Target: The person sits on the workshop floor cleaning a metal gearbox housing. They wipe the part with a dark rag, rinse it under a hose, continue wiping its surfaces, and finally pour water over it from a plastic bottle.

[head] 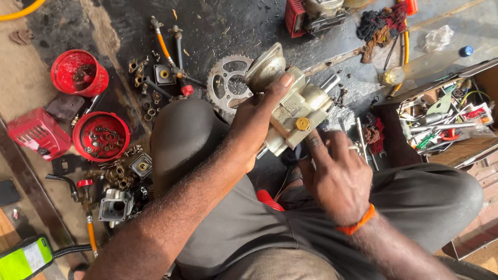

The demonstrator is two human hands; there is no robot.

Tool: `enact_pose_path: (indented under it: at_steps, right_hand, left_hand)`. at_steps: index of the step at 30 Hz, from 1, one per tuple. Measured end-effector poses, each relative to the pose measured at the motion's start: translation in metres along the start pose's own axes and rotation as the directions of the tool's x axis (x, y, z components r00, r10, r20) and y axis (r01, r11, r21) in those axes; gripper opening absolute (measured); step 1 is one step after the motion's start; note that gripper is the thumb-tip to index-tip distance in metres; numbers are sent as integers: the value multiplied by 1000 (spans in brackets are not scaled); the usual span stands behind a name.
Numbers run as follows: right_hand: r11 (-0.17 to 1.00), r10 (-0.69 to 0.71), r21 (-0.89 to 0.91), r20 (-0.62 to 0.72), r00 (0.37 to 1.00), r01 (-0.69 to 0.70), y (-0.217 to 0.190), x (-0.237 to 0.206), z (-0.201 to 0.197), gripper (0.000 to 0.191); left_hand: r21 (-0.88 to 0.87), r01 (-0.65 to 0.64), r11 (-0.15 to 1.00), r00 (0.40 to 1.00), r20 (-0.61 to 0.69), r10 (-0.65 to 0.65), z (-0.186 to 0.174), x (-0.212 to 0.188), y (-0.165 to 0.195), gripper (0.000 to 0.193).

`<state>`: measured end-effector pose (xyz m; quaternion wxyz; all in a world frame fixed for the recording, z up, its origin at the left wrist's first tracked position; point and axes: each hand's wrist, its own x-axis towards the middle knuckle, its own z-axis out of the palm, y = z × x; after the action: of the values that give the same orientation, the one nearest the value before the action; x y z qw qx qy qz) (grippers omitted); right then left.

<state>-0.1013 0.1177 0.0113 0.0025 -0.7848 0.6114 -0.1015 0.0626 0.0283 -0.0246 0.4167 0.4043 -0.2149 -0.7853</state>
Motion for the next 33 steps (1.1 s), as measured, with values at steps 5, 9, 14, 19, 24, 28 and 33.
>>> enact_pose_path:
  at_steps: [5,9,14,19,24,28,33]
  right_hand:
    - [981,162,53,306,938,-186,-5,1,4,40]
    - [921,241,152,498,833,-358,-4,1,7,47]
    - [267,2,666,722,692,-697,5,-10,1,60]
    - [-233,-306,638,668,678,-734,15,-9,-7,71]
    - [998,-52,-25,-27,998,52,12,-7,-19,54]
    - [1000,-1,-15,-11,1000,1,-2,-3,-36,61]
    - [595,78,664,512,855,-452,9,-5,-48,52]
  left_hand:
    - [211,-120,970,987,-75,138,4,-2,1,79]
    - [74,18,997,995,-95,-11,4,2,4,79]
    - [103,3,995,998,-60,3,-3,1,5,79]
    - [182,-114,977,993,6,115,-3,1,3,84]
    - [123,98,988,995,23,-102,4,-5,5,89]
    - [140,153,978,988,-10,-154,6,-4,10,94]
    - [113,135,984,991,8,-136,3,-3,13,94]
